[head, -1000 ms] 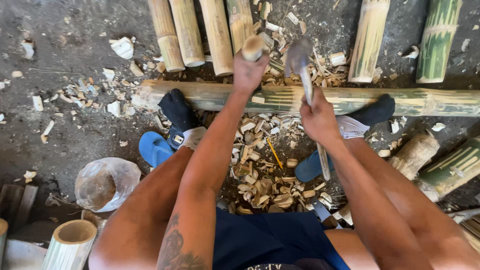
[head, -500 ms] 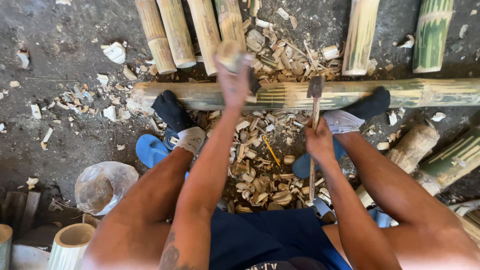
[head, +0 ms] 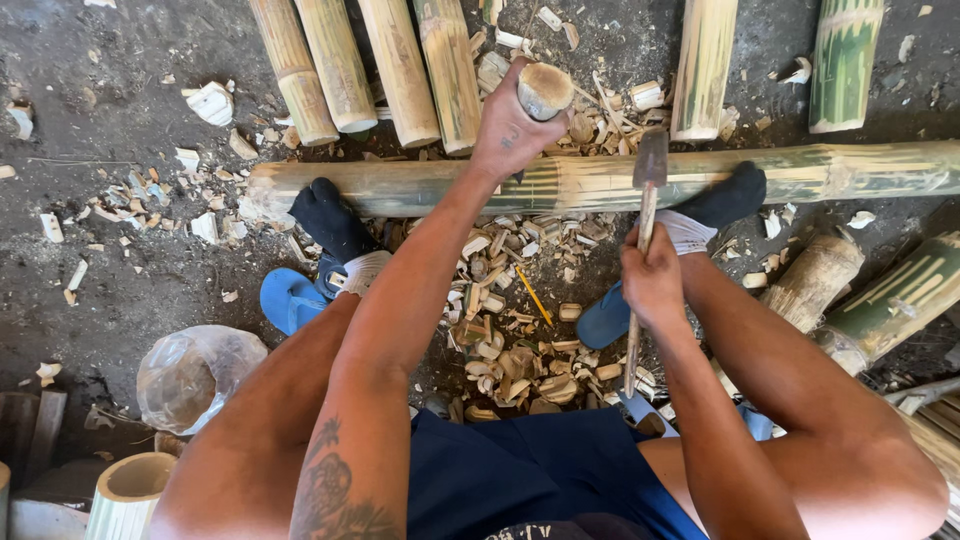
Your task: The person sits on the ground and uses a hammer and a cylindrical bamboo piece as a chisel to carve out the interior of a larger bamboo log. They repeatedly strike the chisel to remove material, occasionally inspecting the hollowed section and repositioning the log.
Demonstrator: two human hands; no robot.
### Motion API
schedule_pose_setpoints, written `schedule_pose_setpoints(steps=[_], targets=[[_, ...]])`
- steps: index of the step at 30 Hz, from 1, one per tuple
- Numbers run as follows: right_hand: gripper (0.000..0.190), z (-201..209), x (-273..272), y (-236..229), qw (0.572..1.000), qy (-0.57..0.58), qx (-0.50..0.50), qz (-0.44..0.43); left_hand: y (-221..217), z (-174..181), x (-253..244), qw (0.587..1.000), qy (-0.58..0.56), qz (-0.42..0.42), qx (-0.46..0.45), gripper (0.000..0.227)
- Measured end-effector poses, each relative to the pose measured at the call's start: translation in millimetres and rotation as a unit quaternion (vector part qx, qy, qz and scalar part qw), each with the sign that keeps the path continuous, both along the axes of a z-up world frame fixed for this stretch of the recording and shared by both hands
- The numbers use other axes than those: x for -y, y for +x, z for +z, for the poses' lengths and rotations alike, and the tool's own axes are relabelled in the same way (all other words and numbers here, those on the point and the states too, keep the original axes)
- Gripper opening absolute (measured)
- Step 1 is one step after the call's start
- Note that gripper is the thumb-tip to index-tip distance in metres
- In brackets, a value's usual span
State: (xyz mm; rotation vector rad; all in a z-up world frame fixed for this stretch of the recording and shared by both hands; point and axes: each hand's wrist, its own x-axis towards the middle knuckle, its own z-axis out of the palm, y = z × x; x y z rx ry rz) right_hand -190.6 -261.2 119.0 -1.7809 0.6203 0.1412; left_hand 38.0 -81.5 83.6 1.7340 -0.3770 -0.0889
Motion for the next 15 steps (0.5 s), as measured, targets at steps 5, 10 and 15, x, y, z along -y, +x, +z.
schedule_pose_setpoints(steps=[5, 10, 15], targets=[[0.015, 18, 2, 3, 0.999, 0.001, 0.035, -0.016, 1, -5, -2, 1.000, 0.009, 0.000, 0.002, 0.058], [0.014, 56, 21, -2, 0.983, -0.094, 0.153, 0.032, -13, 2, -6, 0.998, 0.020, -0.053, -0.023, 0.065], [0.025, 73, 14, 4, 0.959, -0.062, 0.271, -0.052, -21, 7, 14, 0.975, 0.116, -0.187, 0.004, 0.066]])
